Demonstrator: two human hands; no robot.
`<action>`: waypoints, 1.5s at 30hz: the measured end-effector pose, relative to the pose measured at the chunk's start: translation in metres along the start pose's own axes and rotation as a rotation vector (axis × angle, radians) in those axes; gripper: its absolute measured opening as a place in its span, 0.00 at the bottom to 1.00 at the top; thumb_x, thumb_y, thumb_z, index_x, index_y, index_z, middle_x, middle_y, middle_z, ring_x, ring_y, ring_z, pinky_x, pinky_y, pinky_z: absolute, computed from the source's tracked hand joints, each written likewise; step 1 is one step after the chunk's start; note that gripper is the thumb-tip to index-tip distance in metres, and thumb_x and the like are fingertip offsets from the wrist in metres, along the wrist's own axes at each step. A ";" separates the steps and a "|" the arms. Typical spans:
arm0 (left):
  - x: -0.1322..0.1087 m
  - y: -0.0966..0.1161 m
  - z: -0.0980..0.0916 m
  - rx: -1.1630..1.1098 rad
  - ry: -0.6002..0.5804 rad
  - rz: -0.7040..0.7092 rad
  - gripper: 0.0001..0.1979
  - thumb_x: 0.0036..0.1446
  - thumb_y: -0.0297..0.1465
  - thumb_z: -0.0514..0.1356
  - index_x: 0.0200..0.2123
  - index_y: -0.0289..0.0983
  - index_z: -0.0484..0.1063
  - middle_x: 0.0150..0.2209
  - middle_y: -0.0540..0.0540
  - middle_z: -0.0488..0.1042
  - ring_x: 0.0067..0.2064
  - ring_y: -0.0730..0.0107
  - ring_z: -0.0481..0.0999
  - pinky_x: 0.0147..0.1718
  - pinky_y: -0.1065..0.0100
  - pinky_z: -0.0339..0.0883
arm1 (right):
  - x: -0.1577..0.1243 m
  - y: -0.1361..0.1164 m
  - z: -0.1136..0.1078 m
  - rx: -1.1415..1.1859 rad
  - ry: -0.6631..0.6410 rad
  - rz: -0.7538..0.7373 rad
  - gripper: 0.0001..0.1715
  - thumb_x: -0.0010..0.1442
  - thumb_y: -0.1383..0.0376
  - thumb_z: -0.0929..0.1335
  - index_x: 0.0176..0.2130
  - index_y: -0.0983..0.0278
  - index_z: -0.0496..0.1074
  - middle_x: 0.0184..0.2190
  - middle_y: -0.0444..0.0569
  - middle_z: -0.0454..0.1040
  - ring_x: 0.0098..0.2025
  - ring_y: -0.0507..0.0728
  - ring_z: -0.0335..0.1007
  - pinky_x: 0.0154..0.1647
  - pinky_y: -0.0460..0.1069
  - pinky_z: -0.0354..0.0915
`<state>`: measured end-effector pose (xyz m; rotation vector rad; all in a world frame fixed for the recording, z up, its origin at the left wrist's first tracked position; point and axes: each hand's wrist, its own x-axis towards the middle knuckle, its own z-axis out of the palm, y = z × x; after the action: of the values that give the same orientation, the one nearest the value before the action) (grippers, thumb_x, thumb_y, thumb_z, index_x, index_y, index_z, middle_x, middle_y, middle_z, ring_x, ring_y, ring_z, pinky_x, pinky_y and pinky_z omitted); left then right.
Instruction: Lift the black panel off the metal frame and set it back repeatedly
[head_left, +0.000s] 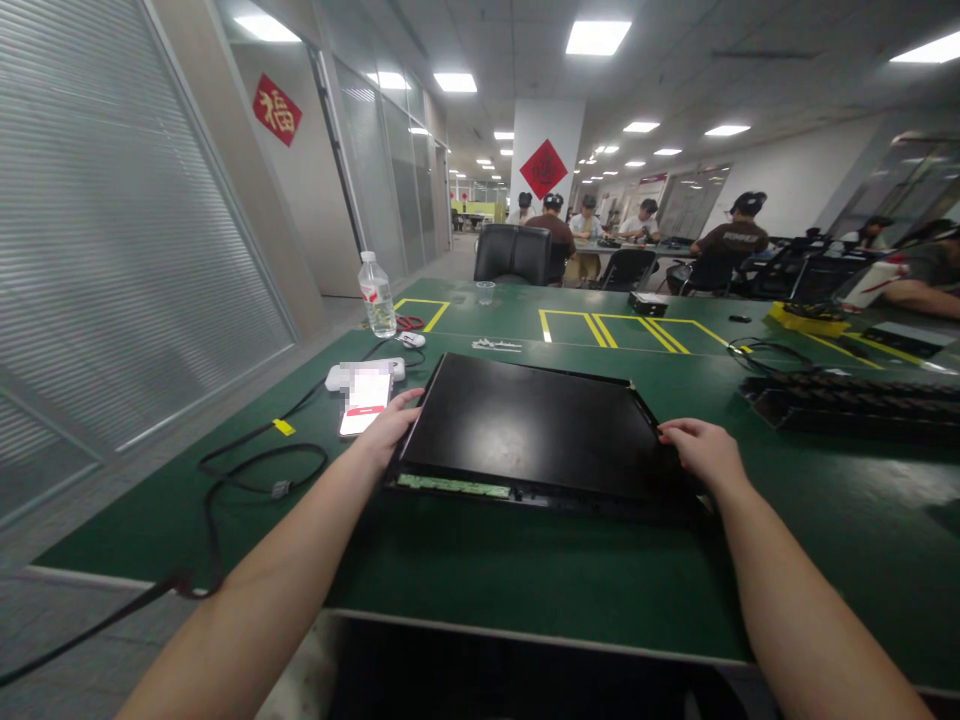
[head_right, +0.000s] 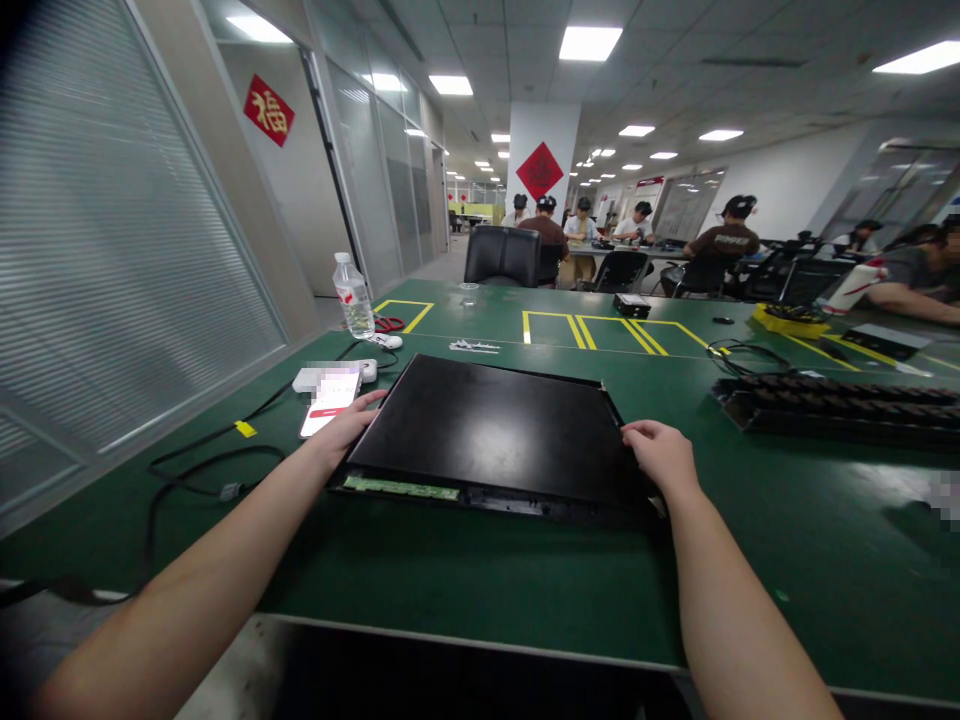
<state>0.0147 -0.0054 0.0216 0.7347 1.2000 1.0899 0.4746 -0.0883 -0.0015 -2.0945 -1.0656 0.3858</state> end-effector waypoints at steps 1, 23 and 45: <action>0.000 0.000 -0.001 0.000 -0.019 -0.001 0.38 0.48 0.20 0.70 0.62 0.39 0.64 0.28 0.49 0.80 0.19 0.65 0.77 0.19 0.67 0.73 | 0.000 0.000 0.000 -0.005 -0.002 0.001 0.18 0.49 0.59 0.68 0.36 0.62 0.82 0.32 0.49 0.82 0.21 0.53 0.68 0.24 0.49 0.64; -0.020 0.007 0.011 0.136 0.007 0.076 0.18 0.57 0.27 0.68 0.52 0.36 0.75 0.33 0.43 0.83 0.30 0.63 0.83 0.25 0.71 0.73 | -0.006 -0.007 -0.002 -0.025 0.013 0.000 0.17 0.46 0.60 0.69 0.34 0.62 0.83 0.21 0.47 0.76 0.22 0.55 0.68 0.24 0.49 0.63; -0.020 0.009 0.015 -0.085 -0.083 0.191 0.15 0.56 0.28 0.65 0.47 0.32 0.80 0.38 0.40 0.84 0.37 0.60 0.84 0.30 0.69 0.76 | 0.001 0.002 0.001 -0.014 0.003 -0.036 0.17 0.48 0.59 0.68 0.35 0.62 0.82 0.25 0.48 0.79 0.22 0.55 0.68 0.26 0.49 0.63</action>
<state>0.0266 -0.0199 0.0401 0.8335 1.0218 1.2481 0.4751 -0.0878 -0.0035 -2.0844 -1.1057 0.3589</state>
